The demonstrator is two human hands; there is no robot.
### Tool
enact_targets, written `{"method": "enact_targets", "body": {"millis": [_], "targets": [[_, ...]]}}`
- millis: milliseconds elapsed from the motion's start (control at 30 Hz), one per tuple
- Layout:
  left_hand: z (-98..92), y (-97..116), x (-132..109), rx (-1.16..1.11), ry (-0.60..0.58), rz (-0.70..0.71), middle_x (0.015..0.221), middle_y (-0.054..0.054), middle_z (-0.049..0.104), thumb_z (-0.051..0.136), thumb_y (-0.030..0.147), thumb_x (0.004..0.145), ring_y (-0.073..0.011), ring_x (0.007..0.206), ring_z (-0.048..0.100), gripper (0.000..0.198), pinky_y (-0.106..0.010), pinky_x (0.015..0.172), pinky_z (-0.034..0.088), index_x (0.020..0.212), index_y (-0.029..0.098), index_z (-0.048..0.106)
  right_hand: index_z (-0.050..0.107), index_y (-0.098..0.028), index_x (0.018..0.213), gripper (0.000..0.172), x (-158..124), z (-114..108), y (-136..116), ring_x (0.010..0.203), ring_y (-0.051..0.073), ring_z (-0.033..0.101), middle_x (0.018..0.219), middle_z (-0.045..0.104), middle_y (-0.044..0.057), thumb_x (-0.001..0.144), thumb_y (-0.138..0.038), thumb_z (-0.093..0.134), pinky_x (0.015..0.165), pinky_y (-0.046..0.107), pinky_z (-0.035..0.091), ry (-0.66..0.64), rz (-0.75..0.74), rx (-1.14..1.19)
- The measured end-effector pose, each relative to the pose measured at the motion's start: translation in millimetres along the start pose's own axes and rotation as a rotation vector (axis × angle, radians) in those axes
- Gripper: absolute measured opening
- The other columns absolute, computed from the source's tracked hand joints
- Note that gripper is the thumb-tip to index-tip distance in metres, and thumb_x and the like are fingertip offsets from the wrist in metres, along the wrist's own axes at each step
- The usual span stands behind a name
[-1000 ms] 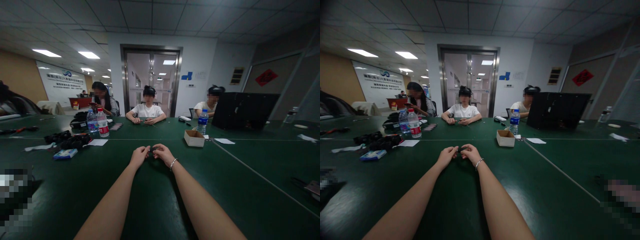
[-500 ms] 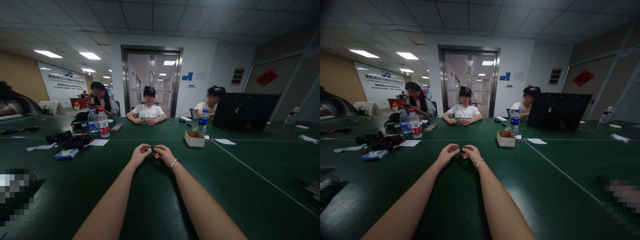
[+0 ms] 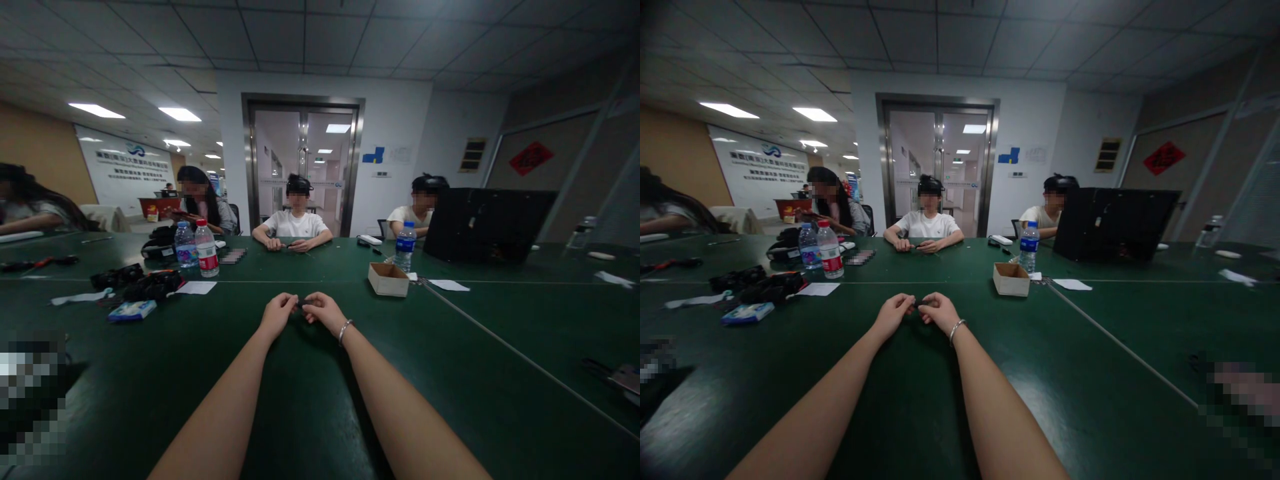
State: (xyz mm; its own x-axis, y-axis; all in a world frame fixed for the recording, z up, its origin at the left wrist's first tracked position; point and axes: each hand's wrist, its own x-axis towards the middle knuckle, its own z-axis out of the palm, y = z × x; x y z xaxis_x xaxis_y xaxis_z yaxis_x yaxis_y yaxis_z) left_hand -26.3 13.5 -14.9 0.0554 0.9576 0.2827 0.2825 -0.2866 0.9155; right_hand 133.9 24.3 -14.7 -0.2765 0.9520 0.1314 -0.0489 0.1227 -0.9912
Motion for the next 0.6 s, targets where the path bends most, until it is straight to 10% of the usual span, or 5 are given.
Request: {"method": "enact_targets", "body": {"millis": [600], "targets": [[-0.1,40.1,-23.8,0.412,0.067,-0.194,0.063,-0.006,0.059,0.035,0.065,0.077,-0.0203,0.057,0.052,0.052,-0.028,0.053,0.033,0.062,0.021,0.057,0.051,-0.018,0.081,0.029,-6.5,5.3,2.7,0.061,0.011,0.048,0.069,0.051,-0.005,0.058,-0.016,0.068,0.055,0.021,0.038,0.042,-0.225,-0.459]]}}
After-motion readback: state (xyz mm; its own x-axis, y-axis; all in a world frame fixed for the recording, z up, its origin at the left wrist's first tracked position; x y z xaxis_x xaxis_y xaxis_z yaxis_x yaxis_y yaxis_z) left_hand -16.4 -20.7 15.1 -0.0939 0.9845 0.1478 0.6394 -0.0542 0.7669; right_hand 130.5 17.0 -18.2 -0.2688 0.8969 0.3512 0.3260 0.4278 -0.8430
